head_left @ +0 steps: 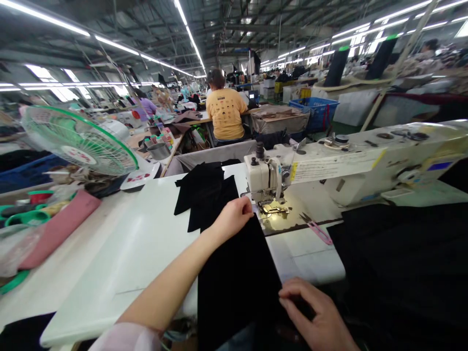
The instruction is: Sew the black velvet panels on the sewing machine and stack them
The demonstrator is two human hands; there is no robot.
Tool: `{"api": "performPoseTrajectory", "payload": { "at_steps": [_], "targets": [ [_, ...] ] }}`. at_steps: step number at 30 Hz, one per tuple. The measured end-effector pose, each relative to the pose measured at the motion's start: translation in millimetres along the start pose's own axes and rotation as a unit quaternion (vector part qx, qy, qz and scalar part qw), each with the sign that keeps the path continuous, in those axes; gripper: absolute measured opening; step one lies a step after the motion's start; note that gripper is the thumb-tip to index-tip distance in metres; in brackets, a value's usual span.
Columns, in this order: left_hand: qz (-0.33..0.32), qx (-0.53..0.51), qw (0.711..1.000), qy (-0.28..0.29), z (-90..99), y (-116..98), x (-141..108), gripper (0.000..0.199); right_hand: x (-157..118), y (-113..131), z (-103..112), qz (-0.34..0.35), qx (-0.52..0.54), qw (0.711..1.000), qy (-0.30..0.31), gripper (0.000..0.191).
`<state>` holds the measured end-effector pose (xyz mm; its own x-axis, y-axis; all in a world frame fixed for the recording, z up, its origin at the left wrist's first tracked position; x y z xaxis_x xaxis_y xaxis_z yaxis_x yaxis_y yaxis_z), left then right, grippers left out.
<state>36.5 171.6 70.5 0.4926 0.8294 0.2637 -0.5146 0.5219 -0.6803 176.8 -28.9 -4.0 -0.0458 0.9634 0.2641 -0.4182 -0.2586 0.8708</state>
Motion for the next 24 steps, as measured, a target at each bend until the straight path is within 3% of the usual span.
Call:
{"api": "performPoseTrajectory", "payload": {
  "at_steps": [2, 4, 8, 16, 20, 23, 24],
  "targets": [
    [0.007, -0.007, 1.000, 0.002, -28.4, 20, 4, 0.024, -5, -5, 6, 0.062, -0.053, 0.996, -0.040, 0.017],
    [0.011, -0.012, 1.000, 0.001, -43.0, 32, 3, 0.021, -7, -5, 10, 0.119, -0.099, 0.986, -0.061, 0.023],
    [0.024, -0.012, 1.000, 0.004, -47.2, 43, 8, 0.018, 0, 0, 12, 0.154, -0.162, 0.972, -0.069, 0.025],
    [0.054, 0.034, 0.997, 0.032, -54.4, 63, 47, 0.017, 18, 7, 8, 0.172, -0.215, 0.959, -0.067, 0.024],
    [0.056, 0.080, 0.995, -0.002, -42.9, 43, 35, 0.019, 17, 12, 10, 0.205, -0.220, 0.953, -0.038, 0.027],
    [0.012, 0.159, 0.985, -0.063, -35.1, 4, -12, 0.019, 15, 17, 15, 0.226, -0.239, 0.944, -0.024, 0.029],
    [-0.028, 0.182, 0.981, -0.054, -39.4, -11, -33, 0.017, 14, 19, 17, 0.230, -0.242, 0.942, -0.022, 0.030]
  ]
}}
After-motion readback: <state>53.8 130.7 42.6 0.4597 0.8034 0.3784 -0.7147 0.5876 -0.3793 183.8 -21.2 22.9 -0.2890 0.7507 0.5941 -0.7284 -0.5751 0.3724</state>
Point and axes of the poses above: each hand's wrist, its own x-axis towards the middle knuckle, its own z-axis out of the back of the hand, y = z × x, the point moved 7 cm from there along x, towards the middle knuckle, and after that the axes turned 6 degrees about -z, right-handed, at the moved point
